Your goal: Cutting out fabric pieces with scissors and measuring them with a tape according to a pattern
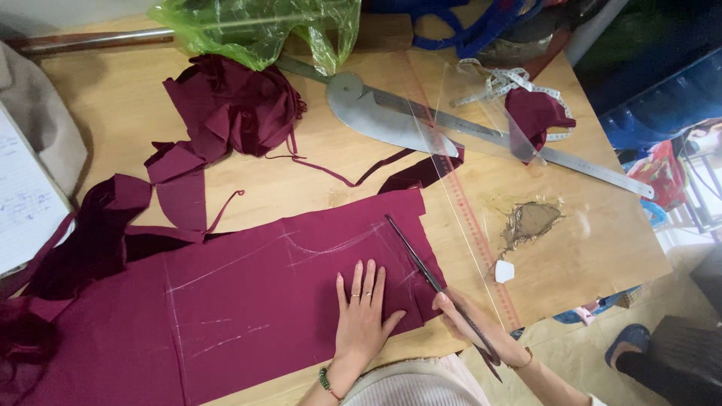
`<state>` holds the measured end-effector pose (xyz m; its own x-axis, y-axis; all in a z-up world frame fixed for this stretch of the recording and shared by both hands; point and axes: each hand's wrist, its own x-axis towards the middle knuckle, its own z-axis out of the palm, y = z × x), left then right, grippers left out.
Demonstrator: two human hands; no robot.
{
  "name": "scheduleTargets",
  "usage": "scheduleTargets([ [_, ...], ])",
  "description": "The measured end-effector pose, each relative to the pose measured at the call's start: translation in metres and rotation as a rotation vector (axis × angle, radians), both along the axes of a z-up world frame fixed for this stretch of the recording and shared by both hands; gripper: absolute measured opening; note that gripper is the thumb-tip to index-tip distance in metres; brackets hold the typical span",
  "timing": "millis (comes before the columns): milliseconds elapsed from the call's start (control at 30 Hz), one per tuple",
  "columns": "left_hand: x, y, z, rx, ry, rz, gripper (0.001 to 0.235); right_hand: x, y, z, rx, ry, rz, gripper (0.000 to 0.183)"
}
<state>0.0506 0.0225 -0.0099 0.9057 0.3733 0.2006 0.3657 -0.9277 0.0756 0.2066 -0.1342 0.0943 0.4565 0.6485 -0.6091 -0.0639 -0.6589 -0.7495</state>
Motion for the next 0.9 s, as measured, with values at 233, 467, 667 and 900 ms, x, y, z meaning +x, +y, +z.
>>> scheduleTargets([
  [233, -0.001, 0.001, 0.006, 0.023, -0.037, -0.007, 0.095, 0.005, -0.004, -0.028, 0.066, 0.052, -0.044, 0.048],
  [467, -0.003, 0.001, 0.010, -0.006, -0.046, -0.017, 0.092, -0.004, 0.000, 0.021, 0.206, 0.092, 0.012, 0.039],
  [667, -0.010, -0.002, 0.009, -0.100, -0.067, -0.037, 0.090, -0.018, -0.002, 0.036, -0.051, 0.045, -0.067, 0.042],
  [900, -0.036, -0.021, 0.001, -0.050, 0.008, -0.088, 0.092, -0.008, -0.034, 0.042, -0.007, 0.048, 0.094, 0.049],
])
